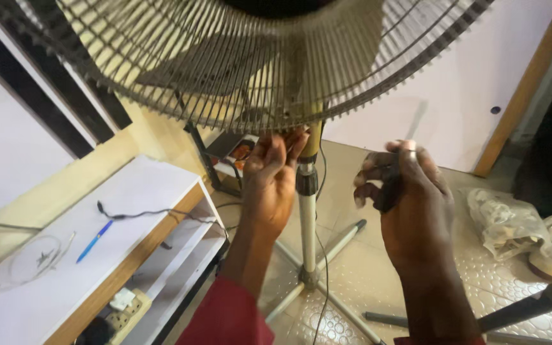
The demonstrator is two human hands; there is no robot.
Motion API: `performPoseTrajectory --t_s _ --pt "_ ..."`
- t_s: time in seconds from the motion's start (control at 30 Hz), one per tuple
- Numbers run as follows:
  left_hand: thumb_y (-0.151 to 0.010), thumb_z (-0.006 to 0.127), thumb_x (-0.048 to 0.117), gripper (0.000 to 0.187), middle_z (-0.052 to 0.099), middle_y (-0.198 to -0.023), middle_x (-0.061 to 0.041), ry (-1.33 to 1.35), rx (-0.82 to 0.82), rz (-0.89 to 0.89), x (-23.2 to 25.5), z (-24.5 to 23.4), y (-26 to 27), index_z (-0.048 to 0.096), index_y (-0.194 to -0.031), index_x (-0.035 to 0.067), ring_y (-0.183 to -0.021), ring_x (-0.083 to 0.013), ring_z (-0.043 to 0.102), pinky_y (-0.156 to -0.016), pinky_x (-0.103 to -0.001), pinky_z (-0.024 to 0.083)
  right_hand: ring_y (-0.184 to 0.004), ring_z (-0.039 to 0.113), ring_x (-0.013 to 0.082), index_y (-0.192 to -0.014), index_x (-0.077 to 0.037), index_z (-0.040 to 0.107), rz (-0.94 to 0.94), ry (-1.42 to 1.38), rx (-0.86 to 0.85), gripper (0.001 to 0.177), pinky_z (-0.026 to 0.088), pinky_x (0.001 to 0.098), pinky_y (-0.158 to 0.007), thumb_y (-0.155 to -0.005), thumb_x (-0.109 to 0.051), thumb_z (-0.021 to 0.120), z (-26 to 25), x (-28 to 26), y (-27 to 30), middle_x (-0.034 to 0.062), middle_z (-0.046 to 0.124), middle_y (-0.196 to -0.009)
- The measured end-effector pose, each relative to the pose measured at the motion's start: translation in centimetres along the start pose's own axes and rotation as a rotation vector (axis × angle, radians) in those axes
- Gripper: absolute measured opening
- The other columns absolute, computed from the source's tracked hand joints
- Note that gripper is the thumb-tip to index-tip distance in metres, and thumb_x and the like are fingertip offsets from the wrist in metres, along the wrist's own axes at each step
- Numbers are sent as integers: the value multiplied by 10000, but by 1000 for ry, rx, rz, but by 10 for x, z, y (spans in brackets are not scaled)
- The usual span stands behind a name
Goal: The person removes the front grille of a black Charweek standing fan by hand, then uses a screwdriver to loosen screws on the fan head and neck. The person repeats similar actions on a second Binstone fan, unscrewing the neck joint. The video shows partial disassembly of two fans without reassembly.
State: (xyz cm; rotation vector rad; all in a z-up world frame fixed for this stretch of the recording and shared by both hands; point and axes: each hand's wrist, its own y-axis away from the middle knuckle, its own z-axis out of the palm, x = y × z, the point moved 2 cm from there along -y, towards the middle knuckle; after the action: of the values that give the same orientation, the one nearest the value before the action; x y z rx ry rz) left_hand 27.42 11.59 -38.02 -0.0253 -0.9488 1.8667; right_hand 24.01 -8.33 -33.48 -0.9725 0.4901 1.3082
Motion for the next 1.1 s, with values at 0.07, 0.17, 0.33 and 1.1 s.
performPoseTrajectory --t_s 0.07,0.17,0.33,1.1 --pt "-1031 701 102 228 647 -1216 -86 33 -68 -35 13 9 -1 585 -1213 26 -1293 -268 597 -1235 -499 429 -864 684 286 -1060 -78 500 -119 20 35 251 576 455 -658 -1098 -315 428 -3 -10 -5 119 641 -922" --pt "-1065 639 210 261 654 -1300 -97 52 -68 -57 35 25 5 591 -1270 55 -1286 -280 538 -1213 -536 383 -1047 709 311 -1037 -95 522 -167 169 97 357 595 533 -828 -1079 -401 344 1 -30 -36 122 642 -1036" --pt "-1020 613 265 374 604 -1395 -69 140 -65 -117 57 60 13 588 -1359 110 -1384 -253 502 -1265 -528 342 -1303 639 338 -1152 -62 506 -153 -298 -375 357 511 586 -1115 -1104 -407 429 13 -71 -79 187 638 -1350" --pt "-667 925 294 924 517 -1388 -59 -835 -14 -175 41 -8 -13 408 -1420 152 -1367 -262 451 -1164 -440 322 -1225 624 232 -1256 -30 547 -190 -177 -368 233 529 507 -1088 -1073 -153 622 23 -74 -61 111 607 -1293"
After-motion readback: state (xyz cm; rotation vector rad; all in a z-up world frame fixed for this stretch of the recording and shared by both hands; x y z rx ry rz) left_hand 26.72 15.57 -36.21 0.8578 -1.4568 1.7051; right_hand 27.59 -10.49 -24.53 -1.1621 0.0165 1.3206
